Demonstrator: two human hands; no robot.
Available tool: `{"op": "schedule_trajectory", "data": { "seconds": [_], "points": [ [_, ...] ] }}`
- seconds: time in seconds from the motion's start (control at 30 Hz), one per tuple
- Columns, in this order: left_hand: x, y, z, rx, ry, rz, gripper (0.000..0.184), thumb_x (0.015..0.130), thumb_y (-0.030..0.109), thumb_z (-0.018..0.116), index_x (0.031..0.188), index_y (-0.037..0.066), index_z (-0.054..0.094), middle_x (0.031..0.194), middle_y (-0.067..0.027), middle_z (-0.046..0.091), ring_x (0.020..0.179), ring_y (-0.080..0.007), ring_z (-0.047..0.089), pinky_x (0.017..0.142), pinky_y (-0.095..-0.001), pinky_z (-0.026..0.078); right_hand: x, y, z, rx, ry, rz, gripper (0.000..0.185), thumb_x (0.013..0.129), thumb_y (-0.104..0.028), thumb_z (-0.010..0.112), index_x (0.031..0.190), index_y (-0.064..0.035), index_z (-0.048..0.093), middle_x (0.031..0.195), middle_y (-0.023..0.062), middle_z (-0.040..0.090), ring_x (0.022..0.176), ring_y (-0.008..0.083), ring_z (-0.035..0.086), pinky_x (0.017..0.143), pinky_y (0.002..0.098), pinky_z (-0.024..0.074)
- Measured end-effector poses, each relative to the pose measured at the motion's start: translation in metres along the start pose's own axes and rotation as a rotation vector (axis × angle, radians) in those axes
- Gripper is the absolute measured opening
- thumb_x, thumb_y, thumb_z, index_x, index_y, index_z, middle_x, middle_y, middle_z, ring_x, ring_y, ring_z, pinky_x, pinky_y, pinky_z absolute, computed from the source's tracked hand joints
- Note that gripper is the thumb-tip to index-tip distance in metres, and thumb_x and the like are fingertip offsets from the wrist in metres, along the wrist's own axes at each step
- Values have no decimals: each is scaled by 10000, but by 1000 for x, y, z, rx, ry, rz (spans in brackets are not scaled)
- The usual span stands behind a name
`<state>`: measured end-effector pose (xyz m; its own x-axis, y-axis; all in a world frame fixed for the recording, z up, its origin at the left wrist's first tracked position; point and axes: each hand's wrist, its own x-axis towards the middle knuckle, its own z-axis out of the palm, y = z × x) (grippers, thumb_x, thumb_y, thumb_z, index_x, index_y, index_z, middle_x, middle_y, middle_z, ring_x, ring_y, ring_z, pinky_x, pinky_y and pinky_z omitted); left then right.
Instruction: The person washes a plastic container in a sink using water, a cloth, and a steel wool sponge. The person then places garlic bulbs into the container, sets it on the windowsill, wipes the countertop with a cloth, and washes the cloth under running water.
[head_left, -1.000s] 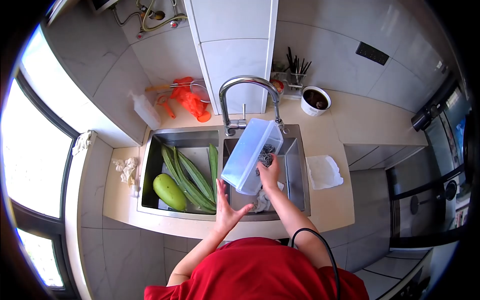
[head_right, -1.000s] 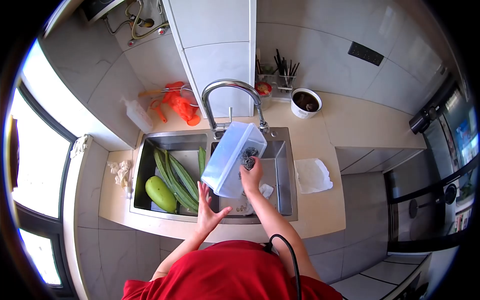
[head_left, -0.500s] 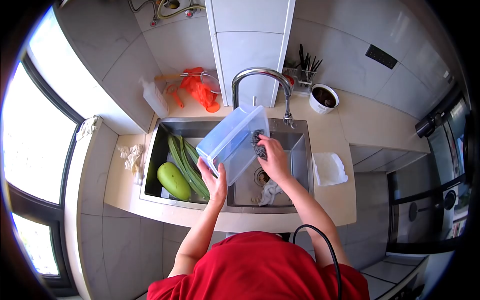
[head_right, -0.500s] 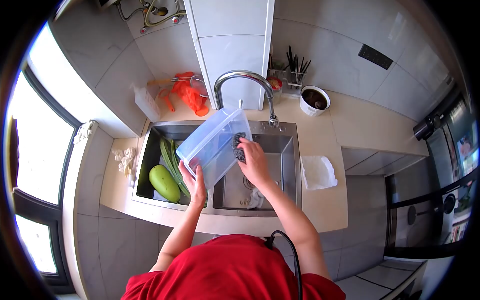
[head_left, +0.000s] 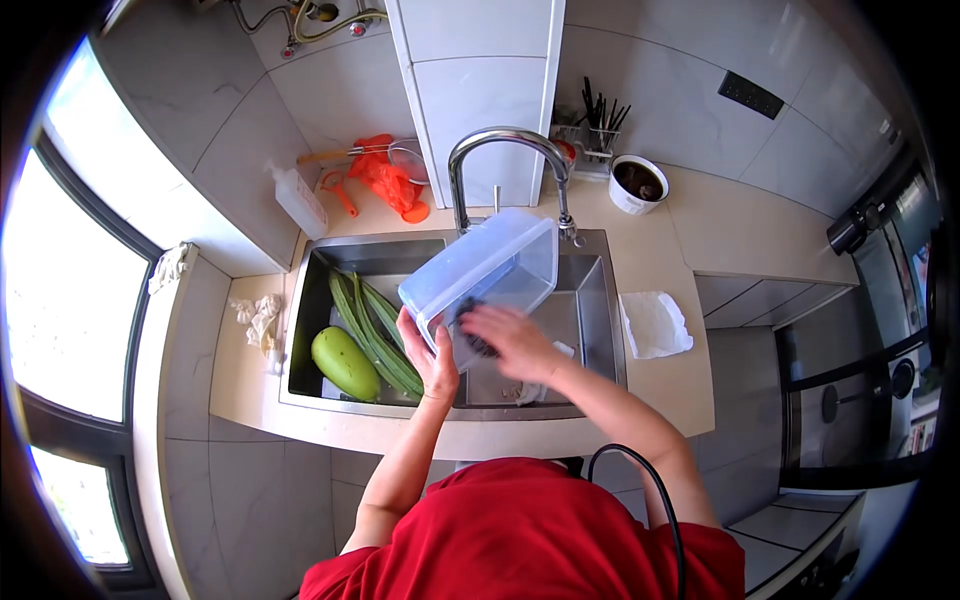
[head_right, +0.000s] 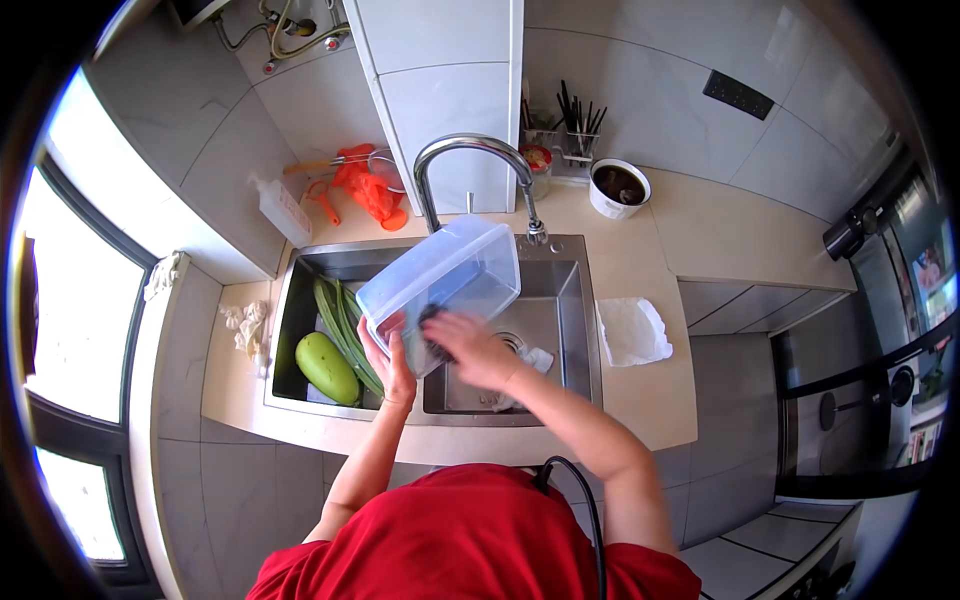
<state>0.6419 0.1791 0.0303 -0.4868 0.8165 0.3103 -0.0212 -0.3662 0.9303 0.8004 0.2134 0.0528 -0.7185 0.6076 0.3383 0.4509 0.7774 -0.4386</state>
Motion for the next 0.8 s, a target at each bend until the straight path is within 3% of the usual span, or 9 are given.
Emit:
{"op": "schedule_trajectory", "data": {
  "seconds": [0.1, 0.17, 0.27, 0.4, 0.47, 0.57, 0.67, 0.8],
  "points": [
    [0, 11, 1, -31, -9, 21, 704, 799, 369, 621, 1285, -44, 322, 1165, -139, 432, 1076, -209, 437, 931, -344, 354, -13, 42, -15, -111, 41, 76, 602, 624, 41, 617, 1204, -60, 493, 1293, 103, 481, 1240, 279, 413, 1039, 426, 308],
    [0, 17, 0, 139, -53, 67, 714, 796, 377, 625, 1287, -43, 322, 1167, -135, 426, 1069, -207, 434, 920, -338, 357, -18, 54, -21, -73, 60, 210, 597, 631, 40, 616, 1207, -54, 493, 1306, 104, 468, 1237, 285, 414, 1033, 413, 322],
    [2, 18, 6, 154, -59, 93, 715, 795, 374, 626, 1291, -40, 320, 1160, -132, 425, 1056, -206, 440, 909, -332, 364, -18, 34, -3, -130, 144, 182, 591, 631, 36, 622, 1202, -46, 491, 1292, 114, 476, 1220, 298, 425, 1021, 401, 343],
    [-4, -6, 9, 16, -14, -10, 674, 802, 335, 615, 1283, -41, 329, 1165, -134, 438, 1043, -200, 458, 909, -329, 366, -3, -37, 15, 202, 133, 86, 568, 613, 27, 633, 1162, -42, 508, 1227, 113, 509, 1173, 308, 451, 990, 402, 378],
    [-4, 6, 10, -82, -22, -24, 654, 809, 312, 604, 1284, -41, 325, 1175, -132, 444, 1059, -196, 460, 913, -330, 370, -2, -46, 9, 185, 147, 47, 517, 620, 35, 626, 1122, -49, 536, 1221, 104, 519, 1178, 300, 453, 984, 398, 382],
    [-4, -4, 6, -46, -53, 12, 640, 824, 295, 592, 1292, -40, 312, 1181, -134, 445, 1083, -201, 459, 928, -339, 367, -13, -7, 1, 56, 100, -12, 485, 626, 55, 614, 1094, -58, 556, 1210, 95, 531, 1188, 291, 451, 982, 393, 382],
    [-3, -2, 0, -21, -59, 34, 640, 827, 288, 600, 1294, -39, 309, 1186, -130, 441, 1101, -205, 453, 949, -342, 356, -29, 51, -11, -128, 134, 90, 463, 652, 49, 605, 1099, -66, 566, 1237, 90, 523, 1192, 285, 453, 1000, 394, 375],
    [0, 7, 5, -21, -50, -37, 632, 822, 282, 619, 1281, -40, 329, 1194, -119, 426, 1110, -205, 441, 966, -339, 343, -27, 39, -1, -82, 127, 195, 476, 650, 39, 620, 1111, -58, 553, 1233, 101, 520, 1190, 299, 452, 1010, 404, 367]
  ]
}}
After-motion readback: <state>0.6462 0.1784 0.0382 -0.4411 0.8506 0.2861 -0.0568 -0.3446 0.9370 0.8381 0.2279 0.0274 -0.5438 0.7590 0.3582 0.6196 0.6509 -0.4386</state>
